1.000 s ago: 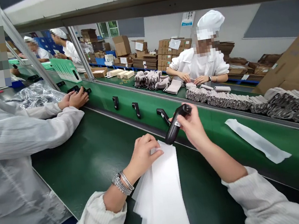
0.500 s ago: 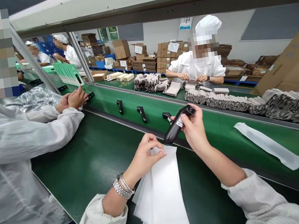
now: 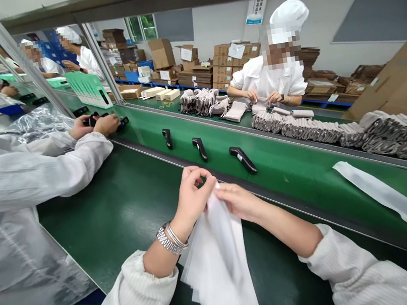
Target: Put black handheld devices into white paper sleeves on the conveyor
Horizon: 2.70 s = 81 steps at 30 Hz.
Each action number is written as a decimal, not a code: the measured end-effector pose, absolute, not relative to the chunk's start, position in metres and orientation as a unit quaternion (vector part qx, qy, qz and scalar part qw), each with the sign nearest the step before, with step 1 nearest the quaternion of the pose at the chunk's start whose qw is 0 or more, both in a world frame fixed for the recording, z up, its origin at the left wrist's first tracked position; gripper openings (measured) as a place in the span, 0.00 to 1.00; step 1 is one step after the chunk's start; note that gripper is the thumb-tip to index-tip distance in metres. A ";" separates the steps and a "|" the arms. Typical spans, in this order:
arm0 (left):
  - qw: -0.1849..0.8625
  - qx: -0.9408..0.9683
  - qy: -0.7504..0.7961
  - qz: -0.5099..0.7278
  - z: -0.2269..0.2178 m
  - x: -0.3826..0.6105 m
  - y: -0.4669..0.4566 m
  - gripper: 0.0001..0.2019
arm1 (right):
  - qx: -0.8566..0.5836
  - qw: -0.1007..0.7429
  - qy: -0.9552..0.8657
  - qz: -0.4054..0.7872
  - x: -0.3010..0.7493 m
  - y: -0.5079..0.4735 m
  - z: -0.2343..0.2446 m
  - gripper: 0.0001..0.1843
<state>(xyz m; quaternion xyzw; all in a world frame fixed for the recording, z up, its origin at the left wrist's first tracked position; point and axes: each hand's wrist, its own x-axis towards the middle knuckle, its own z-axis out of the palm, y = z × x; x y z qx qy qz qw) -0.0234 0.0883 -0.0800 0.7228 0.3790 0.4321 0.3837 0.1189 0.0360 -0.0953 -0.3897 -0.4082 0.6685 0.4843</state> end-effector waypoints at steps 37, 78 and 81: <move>0.366 0.755 0.315 0.443 -0.075 -0.026 0.078 0.05 | -0.451 0.537 -0.506 0.502 0.129 0.049 -0.108 0.23; 0.370 0.703 0.368 0.484 -0.098 -0.040 0.091 0.05 | -0.387 0.426 -0.471 0.669 0.111 0.055 -0.117 0.23; 0.362 0.726 0.401 0.425 -0.104 -0.044 0.098 0.07 | -0.428 0.485 -0.430 0.630 0.127 0.062 -0.101 0.24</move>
